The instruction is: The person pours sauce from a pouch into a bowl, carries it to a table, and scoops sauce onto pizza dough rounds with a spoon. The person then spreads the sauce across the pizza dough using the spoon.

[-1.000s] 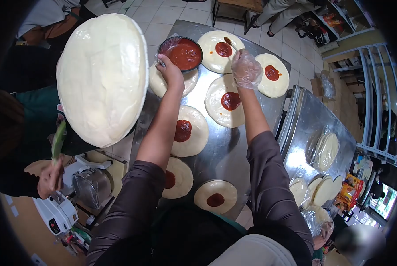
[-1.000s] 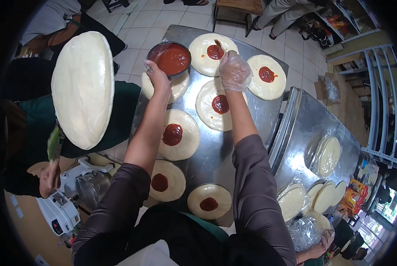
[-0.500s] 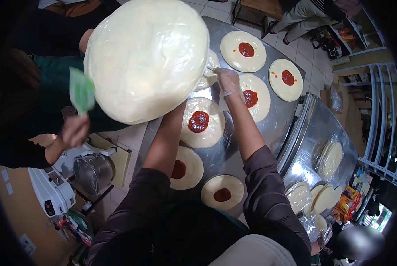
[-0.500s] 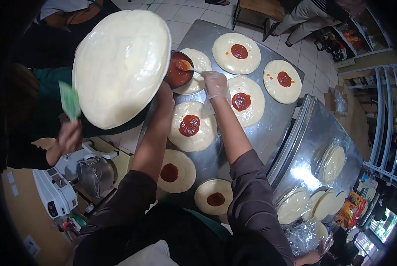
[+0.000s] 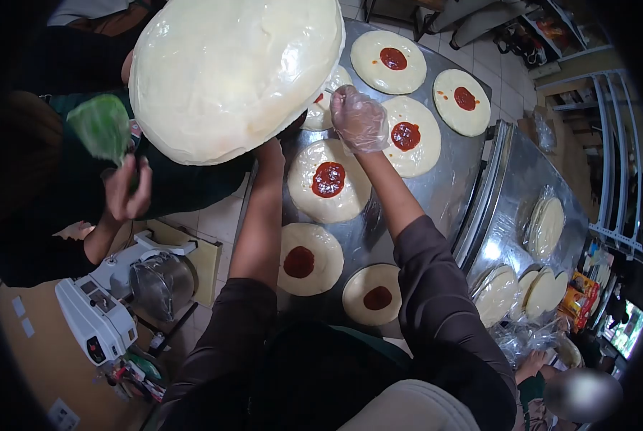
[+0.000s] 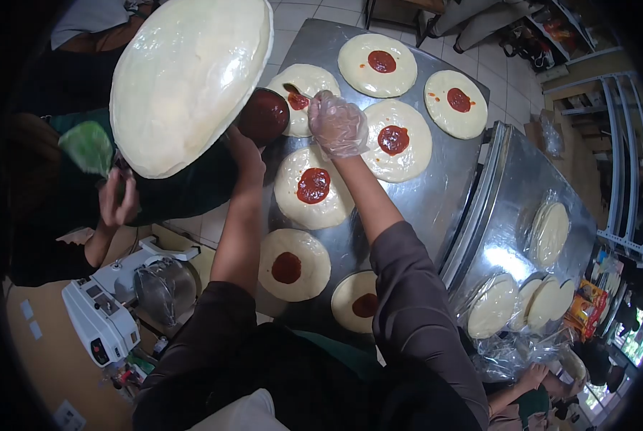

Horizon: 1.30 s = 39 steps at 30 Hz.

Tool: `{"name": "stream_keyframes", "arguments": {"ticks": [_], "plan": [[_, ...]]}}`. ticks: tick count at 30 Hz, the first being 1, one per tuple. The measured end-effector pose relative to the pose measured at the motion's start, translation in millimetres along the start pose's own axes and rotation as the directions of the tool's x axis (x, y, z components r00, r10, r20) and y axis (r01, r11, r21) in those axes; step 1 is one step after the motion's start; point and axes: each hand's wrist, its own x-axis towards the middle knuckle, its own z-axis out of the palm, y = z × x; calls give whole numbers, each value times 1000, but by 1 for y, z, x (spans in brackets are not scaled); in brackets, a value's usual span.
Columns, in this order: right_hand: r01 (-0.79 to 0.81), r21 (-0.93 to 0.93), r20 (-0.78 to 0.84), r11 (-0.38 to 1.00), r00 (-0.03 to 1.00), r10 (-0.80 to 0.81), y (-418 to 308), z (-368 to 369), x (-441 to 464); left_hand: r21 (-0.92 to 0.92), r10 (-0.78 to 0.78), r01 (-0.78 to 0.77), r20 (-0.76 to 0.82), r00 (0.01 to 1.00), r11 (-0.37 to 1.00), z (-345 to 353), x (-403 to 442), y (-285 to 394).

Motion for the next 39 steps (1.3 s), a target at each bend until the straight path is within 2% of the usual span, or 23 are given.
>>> {"name": "stream_keyframes", "arguments": {"ticks": [3, 6, 7, 9, 10, 11, 12, 14, 16, 18, 20, 24, 27, 30, 31, 34, 35, 39], "plan": [[-75, 104, 103, 992, 993, 64, -21, -11, -4, 92, 156, -158, 27, 987, 983, -9, 26, -40], [-140, -6, 189, 990, 972, 139, -25, 2, -11, 193, 266, -273, 66, 962, 942, -8, 29, -51], [-231, 57, 203, 971, 955, 215, -24, 10, -16, 205, 321, -328, 65, 945, 922, 0, 21, -40], [-463, 169, 415, 870, 834, 363, -13, 21, -16, 146, 264, -270, 61, 963, 952, 13, 0, -13], [-574, 202, 520, 794, 749, 410, -7, 26, -15, 72, 149, -154, 66, 987, 985, 19, -16, 10], [-628, 213, 544, 748, 712, 443, 0, 29, -15, 35, 101, -104, 77, 992, 994, 18, -14, 9], [-656, 245, 545, 714, 702, 458, 5, 30, -16, -1, 52, -52, 89, 995, 999, 17, -12, 9], [-703, 307, 548, 642, 682, 484, 11, 29, -17, -4, 87, -87, 105, 991, 996, 0, 22, -28], [-712, 333, 532, 618, 683, 500, 4, 14, -12, 51, 3, -5, 37, 999, 999, 8, 1, -3], [-694, 330, 497, 640, 704, 508, -2, 8, -9, 96, 5, -6, 13, 1000, 995, 5, 5, -7], [-731, 330, 541, 597, 665, 515, -10, 1, -4, 104, 57, -59, 27, 998, 993, -7, 30, -36], [-757, 404, 580, 513, 646, 496, 3, 21, -6, 36, 29, -30, 6, 1000, 999, 2, 17, -19], [-772, 456, 545, 444, 636, 546, 6, 15, -3, 85, 108, -108, 4, 994, 991, -2, 24, -29], [-670, 333, 368, 663, 740, 563, -9, -6, 3, 67, 194, -194, 7, 981, 979, -12, 43, -40], [-445, 173, 92, 879, 896, 435, -6, 9, -3, 15, 178, -178, 16, 984, 984, -13, 46, -42], [-132, -153, 157, 979, 975, 156, -2, 12, -3, 16, 190, -189, -17, 982, 982, -18, 54, -55], [-88, -146, 120, 985, 987, 106, -3, 11, -5, 59, 196, -194, -35, 980, 979, -21, 58, -58], [-81, 84, 50, 993, 996, 77, -23, -6, -12, 226, 251, -230, -64, 966, 947, -16, 61, -62]]}}
